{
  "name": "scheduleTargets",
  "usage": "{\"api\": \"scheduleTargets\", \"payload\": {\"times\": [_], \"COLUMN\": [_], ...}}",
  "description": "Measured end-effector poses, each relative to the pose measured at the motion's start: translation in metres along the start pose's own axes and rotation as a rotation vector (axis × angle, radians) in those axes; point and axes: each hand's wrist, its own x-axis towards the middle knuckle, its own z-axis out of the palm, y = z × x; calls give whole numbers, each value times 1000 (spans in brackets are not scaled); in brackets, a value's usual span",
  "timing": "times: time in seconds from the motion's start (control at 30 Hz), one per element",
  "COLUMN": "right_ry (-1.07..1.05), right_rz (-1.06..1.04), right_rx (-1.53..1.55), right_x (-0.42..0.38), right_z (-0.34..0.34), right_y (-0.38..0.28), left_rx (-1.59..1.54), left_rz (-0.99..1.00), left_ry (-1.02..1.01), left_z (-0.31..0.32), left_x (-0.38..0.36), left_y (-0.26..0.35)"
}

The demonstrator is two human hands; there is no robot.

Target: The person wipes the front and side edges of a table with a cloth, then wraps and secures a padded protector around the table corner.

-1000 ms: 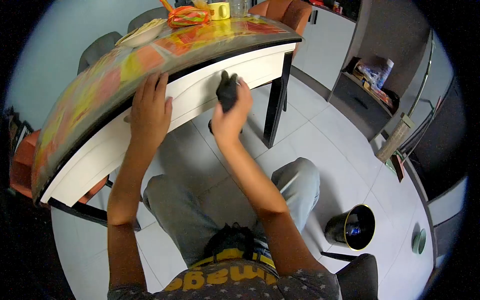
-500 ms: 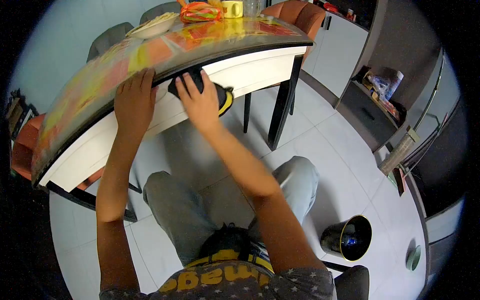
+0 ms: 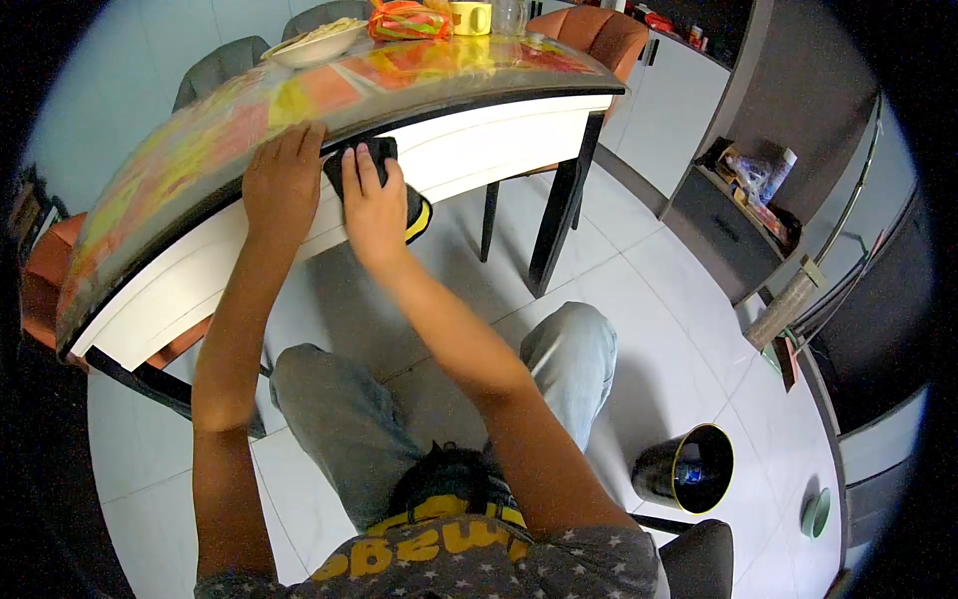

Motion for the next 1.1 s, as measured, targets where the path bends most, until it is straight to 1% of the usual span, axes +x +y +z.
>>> {"api": "scheduleTargets", "payload": {"times": [0.03,0.07,0.1,0.13,0.17,0.2,0.27,0.3,0.33,0.4,0.47,0.5,0.53,0.57,0.6,0.67,0.7,0.77,0.8,0.87,0.93,1.0,1.1], "right_ry": [23,-12,15,45,19,-9,17,-33,-37,53,11,-37,-35,60,-30,-2,1,-46,-26,38,22,3,-5], "right_rz": [-66,-162,-194,-224,-42,135,48,130,130,267,278,189,57,-72,-120,-263,-270,-429,-377,-148,-220,-232,-77], "right_rx": [-1,-10,-64,-119,-170,-220,-336,-229,-232,-130,-49,-47,-58,-49,-28,-66,-70,-67,-126,-206,-199,-193,-128], "right_x": [-1,2,3,4,8,13,16,16,16,16,15,7,0,-7,-4,-2,1,4,4,14,22,23,16], "right_z": [1,-3,-1,2,-2,-10,-25,-27,-25,-13,-7,4,12,18,3,-3,-6,-7,1,-8,-21,-19,-17], "right_y": [9,23,45,70,94,116,147,142,134,108,70,55,36,18,-1,9,20,50,71,110,134,144,139], "left_rx": [-24,-45,-44,-30,-17,-18,5,2,-21,-41,-29,-28,-25,-26,-32,-66,-68,-36,-37,-24,-32,-47,-56], "left_rz": [8,16,13,-10,-35,-42,-40,-40,-41,-42,-62,-64,-49,-33,-30,-55,-59,-28,-25,-77,-87,-91,-124], "left_ry": [5,14,16,-65,-141,-133,-91,-90,-81,-75,-97,-93,-46,1,1,-12,-5,-48,-42,-145,-147,-164,-172], "left_z": [-2,-4,-4,-5,-4,-3,0,0,-1,-3,-4,-1,3,5,4,0,1,3,2,-1,0,1,-7], "left_x": [0,1,1,1,1,1,1,1,1,-2,2,3,1,-1,-1,-2,-2,-2,-1,0,-1,1,1], "left_y": [-1,-2,-3,-3,-3,-2,0,0,0,1,2,0,-1,-1,-1,-1,-1,-4,-3,-1,-2,0,2]}}
